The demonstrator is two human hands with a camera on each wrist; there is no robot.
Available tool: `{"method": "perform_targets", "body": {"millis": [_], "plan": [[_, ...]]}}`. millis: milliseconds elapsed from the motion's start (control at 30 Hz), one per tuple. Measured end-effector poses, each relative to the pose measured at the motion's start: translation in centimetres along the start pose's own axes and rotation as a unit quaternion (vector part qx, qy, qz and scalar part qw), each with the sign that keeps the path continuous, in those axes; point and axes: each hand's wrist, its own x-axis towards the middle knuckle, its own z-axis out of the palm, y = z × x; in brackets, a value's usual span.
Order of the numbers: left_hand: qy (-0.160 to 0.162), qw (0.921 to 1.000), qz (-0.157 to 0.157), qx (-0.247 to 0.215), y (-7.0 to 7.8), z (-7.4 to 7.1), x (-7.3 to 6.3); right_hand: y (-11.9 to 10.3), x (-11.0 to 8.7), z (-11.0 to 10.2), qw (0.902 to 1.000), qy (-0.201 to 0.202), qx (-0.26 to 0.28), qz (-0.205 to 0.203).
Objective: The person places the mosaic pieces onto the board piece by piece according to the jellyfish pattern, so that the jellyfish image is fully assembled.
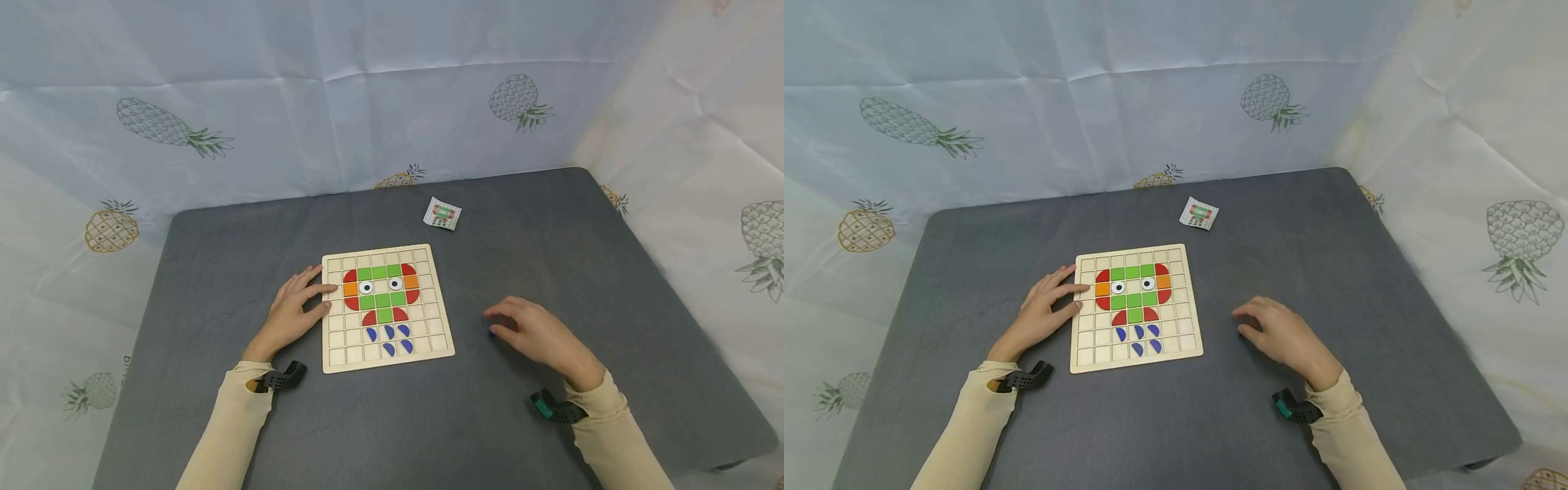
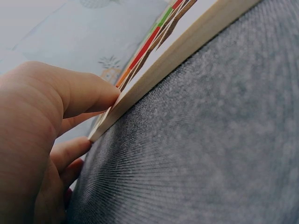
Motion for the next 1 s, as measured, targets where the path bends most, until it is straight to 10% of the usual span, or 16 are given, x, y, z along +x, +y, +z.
{"method": "perform_targets", "body": {"millis": [600, 1000], "plan": [[0.0, 1.0, -0.001, 0.001, 0.0, 0.0, 0.1, 0.8, -0.3, 1.9, 0.9994, -0.01, -0.032, 0.009], [-0.001, 1.0, -0.001, 0.009, -0.1, 0.1, 0.1, -0.3, 3.1, 2.7, 0.9998, -0.007, -0.009, -0.015]]}}
